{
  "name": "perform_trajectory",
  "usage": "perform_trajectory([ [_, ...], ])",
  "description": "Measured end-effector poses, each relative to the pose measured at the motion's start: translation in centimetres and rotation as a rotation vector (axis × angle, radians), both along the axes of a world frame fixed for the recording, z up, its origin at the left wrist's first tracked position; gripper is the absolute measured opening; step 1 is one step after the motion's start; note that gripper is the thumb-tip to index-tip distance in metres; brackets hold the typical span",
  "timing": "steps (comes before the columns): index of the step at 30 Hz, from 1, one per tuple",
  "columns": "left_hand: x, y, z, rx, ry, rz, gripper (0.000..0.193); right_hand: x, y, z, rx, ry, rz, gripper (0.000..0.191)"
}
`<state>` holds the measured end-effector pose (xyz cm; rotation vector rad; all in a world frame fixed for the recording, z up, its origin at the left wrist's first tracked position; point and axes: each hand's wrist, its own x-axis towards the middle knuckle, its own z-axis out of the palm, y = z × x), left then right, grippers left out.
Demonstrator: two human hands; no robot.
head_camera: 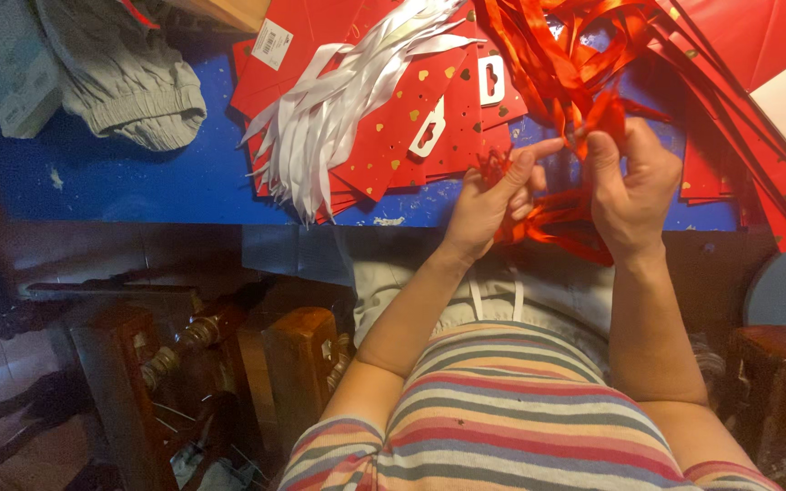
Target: The person ties red ribbons into bows by hand, gathering and arranging the loops, then places the finished bow into a cardboard box. The person also handles white ribbons and red envelopes on the table.
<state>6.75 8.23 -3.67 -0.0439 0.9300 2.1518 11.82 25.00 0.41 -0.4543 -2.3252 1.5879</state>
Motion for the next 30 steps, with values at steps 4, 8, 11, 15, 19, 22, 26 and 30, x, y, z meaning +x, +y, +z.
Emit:
perform_trajectory([
  [4,-0.3,0.7,0.5,-0.122,0.081,-0.038,0.039,0.1,-0.2,1.1,0.409,0.026,0.231,0.011],
  [8,-0.6,0.5,0.8,0.007,-0.024,-0.110,0.039,0.8,-0.8,2.6,0.480,0.043,0.274,0.017],
  [11,-0.7,0.6,1.1,0.217,-0.156,-0.072,0.039,1.0,-0.8,3.1,0.526,0.027,0.272,0.013],
  [15,-1.1,0.7,1.1,0.238,-0.205,0.015,0.035,1.7,-0.7,3.1,0.515,0.034,0.279,0.008],
  [19,-0.9,0.4,0.6,0.217,-0.116,0.070,0.031,2.1,-1.1,2.5,0.443,-0.056,0.296,0.011],
  [22,-0.1,0.8,0.2,0.099,-0.042,0.140,0.027,2.3,-1.6,2.1,0.405,-0.077,0.278,0.016],
  [26,0.7,1.3,0.1,-0.041,0.191,0.152,0.033,2.3,-2.0,1.8,0.354,-0.098,0.198,0.027],
  [30,1.2,1.4,0.4,-0.030,0.244,0.118,0.034,1.7,-2.1,1.7,0.429,-0.090,0.181,0.026],
])
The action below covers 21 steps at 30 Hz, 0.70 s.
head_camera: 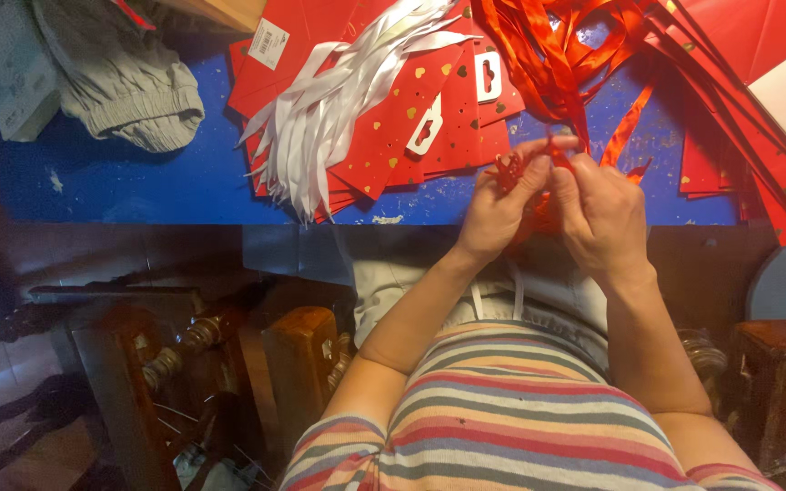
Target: The person ties red ribbons into bows by hand, gathering and arranging the loops, then places the finished bow into a cardboard box. The person also handles white ribbons and red envelopes on the table.
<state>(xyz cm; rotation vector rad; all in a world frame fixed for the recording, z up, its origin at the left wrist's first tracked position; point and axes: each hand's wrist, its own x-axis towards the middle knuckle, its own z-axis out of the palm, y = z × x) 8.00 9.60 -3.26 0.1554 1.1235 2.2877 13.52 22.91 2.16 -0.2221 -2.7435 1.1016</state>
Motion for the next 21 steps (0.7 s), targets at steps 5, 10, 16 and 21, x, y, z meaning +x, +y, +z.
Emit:
perform_trajectory([
  [5,0.3,-0.5,-0.4,0.032,-0.034,-0.034,0.031,-0.4,-0.2,0.6,0.036,-0.029,0.057,0.027],
  [10,0.1,-0.3,-1.0,-0.015,-0.133,0.140,0.027,-0.6,0.0,1.1,-0.070,-0.035,0.205,0.017],
  [16,-3.0,-3.4,0.2,0.029,-0.070,0.348,0.033,0.9,1.4,2.0,-0.003,-0.329,0.510,0.020],
  [21,-5.4,-6.8,1.7,0.433,-0.213,0.209,0.032,2.2,5.5,4.1,-0.359,-0.646,0.463,0.024],
])
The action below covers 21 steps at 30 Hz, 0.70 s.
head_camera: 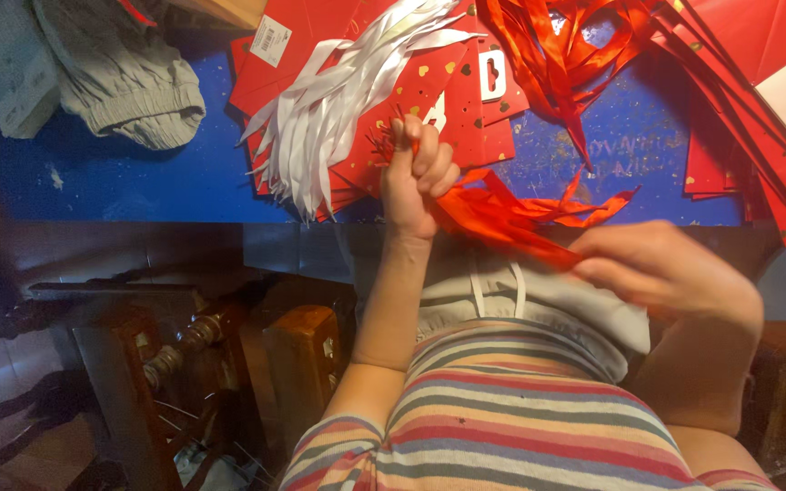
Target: The person ties red ribbons into bows by hand, gathering and arranging the loops, then places the finished bow into a cardboard box. The person also handles white ribbons and red envelopes on the table.
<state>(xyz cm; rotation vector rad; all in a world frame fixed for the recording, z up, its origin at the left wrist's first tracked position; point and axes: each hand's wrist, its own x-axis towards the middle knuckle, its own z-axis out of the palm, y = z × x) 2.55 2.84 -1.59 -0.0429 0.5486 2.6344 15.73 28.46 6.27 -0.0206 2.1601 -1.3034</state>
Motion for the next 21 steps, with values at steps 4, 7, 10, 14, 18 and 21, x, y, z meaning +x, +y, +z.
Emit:
perform_trajectory([
  [4,0.8,-0.2,0.2,-0.274,0.005,-0.135,0.036,-1.9,-0.1,-1.5,0.274,0.473,-0.301,0.022],
  [7,1.8,0.5,-0.3,-0.273,0.020,-0.319,0.035,-4.3,-1.2,-3.3,0.507,0.567,-0.386,0.028],
  [10,2.5,0.2,-0.3,-0.410,0.208,-0.440,0.028,-5.5,-2.0,-4.5,0.643,0.705,-0.339,0.043],
  [14,2.9,-1.5,0.9,0.003,0.108,-0.882,0.025,-6.0,-1.9,-5.4,0.685,0.727,-0.308,0.035],
  [18,2.5,-0.1,1.5,-0.265,0.206,-0.737,0.028,-6.2,-2.2,-6.1,0.722,0.682,-0.350,0.019],
  [21,2.5,1.3,1.3,-0.323,0.176,-0.566,0.032,-6.2,-2.2,-6.2,0.737,0.783,-0.351,0.019],
])
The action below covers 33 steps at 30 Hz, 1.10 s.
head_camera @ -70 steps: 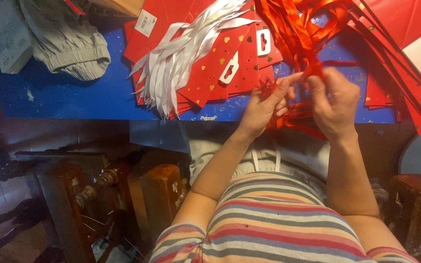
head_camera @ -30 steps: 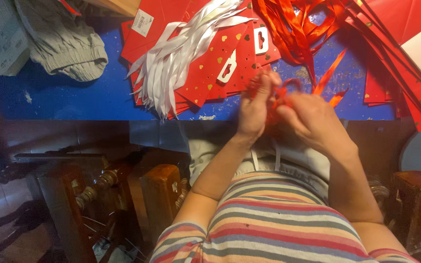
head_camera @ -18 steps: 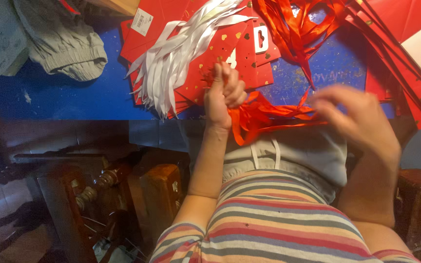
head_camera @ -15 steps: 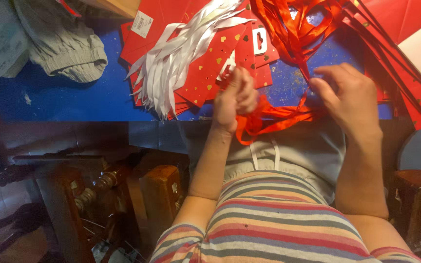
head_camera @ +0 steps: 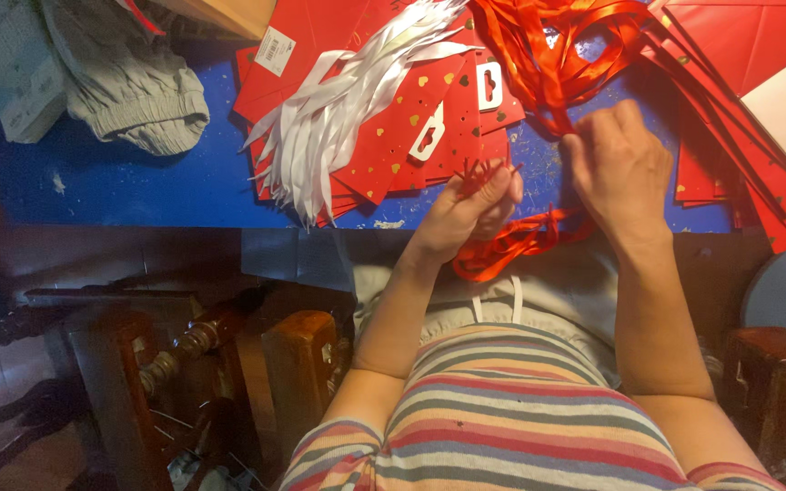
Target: The person ties red ribbons into bows by hand, gathering and arranging the loops, then places the finished bow into a cardboard box. The person also handles white ribbons and red envelopes on the table.
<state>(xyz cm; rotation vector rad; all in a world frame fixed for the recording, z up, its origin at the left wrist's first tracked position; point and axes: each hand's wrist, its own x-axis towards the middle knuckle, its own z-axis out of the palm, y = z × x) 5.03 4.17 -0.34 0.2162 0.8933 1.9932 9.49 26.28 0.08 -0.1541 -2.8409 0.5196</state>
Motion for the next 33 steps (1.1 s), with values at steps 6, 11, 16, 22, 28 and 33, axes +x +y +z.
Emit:
perform_trajectory([
  [6,0.0,0.5,-1.4,-0.105,0.022,0.145,0.032,0.9,0.1,0.3,-0.697,0.008,-0.055,0.014],
  [11,0.4,1.3,-1.9,-0.144,0.010,0.171,0.027,1.3,-0.6,-0.1,-0.771,-0.057,-0.105,0.015],
  [16,0.5,1.8,-0.9,-0.226,0.448,0.232,0.018,2.1,-1.3,0.2,-0.761,-0.175,-0.090,0.018],
  [22,-0.4,2.3,0.4,-0.373,0.760,0.151,0.039,2.6,-1.0,1.5,-0.827,-0.211,-0.004,0.011],
  [28,-0.5,2.5,0.2,-0.547,0.898,0.126,0.028,3.1,-0.3,3.4,-0.902,-0.346,-0.055,0.012],
  [33,-0.7,2.0,-0.4,-0.700,1.023,0.122,0.034,3.4,0.2,3.1,-0.943,-0.376,-0.041,0.014],
])
